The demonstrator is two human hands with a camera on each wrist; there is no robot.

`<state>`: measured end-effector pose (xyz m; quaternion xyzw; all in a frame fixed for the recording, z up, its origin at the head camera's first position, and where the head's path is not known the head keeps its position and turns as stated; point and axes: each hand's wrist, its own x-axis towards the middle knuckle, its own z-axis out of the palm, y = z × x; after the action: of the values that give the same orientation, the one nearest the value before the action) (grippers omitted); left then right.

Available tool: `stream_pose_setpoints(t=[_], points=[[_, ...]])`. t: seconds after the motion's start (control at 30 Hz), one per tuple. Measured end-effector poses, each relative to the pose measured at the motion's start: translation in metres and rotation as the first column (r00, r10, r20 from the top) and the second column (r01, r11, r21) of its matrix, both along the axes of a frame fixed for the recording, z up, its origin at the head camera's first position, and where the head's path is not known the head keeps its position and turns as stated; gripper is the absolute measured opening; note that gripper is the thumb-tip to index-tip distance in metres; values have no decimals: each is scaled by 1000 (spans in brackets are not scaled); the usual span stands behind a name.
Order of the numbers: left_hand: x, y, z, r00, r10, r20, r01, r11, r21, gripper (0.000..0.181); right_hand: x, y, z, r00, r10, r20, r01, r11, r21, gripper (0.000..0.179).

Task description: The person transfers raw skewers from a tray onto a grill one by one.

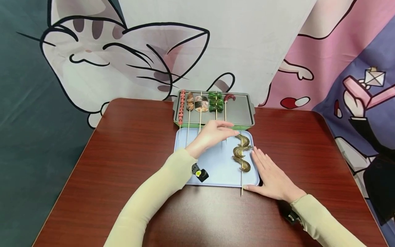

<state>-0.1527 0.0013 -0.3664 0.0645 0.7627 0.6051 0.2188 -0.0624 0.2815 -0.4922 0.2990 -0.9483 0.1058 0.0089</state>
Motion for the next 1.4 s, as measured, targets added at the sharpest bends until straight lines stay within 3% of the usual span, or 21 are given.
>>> stream_pose_setpoints(t=[0.5,0.63,0.8,0.97,1.17,1.27,1.4], points=[[41,2,-21,992,-122,22,122,993,8,45,0,1,0,1000,-2,5,2,1000,0,119],[50,3,-34,990,-130,50,129,991,15,45,0,1,0,1000,4,4,-4,1000,-1,119],[60,6,-55,984,-117,134,112,993,44,46,0,1,0,1000,17,-4,-17,1000,-1,118],[70,9,-70,970,-113,217,96,992,85,46,0,1,0,1000,14,-8,-15,1000,-7,119],[79,15,-79,934,-160,319,107,978,178,42,0,1,0,1000,13,-9,-13,1000,-12,119],[81,18,-82,921,-186,342,117,970,214,41,0,1,0,1000,13,-10,-14,1000,-14,119],[80,22,-84,915,-198,351,115,963,242,39,1,1,0,1000,12,-8,-13,1000,-16,120]])
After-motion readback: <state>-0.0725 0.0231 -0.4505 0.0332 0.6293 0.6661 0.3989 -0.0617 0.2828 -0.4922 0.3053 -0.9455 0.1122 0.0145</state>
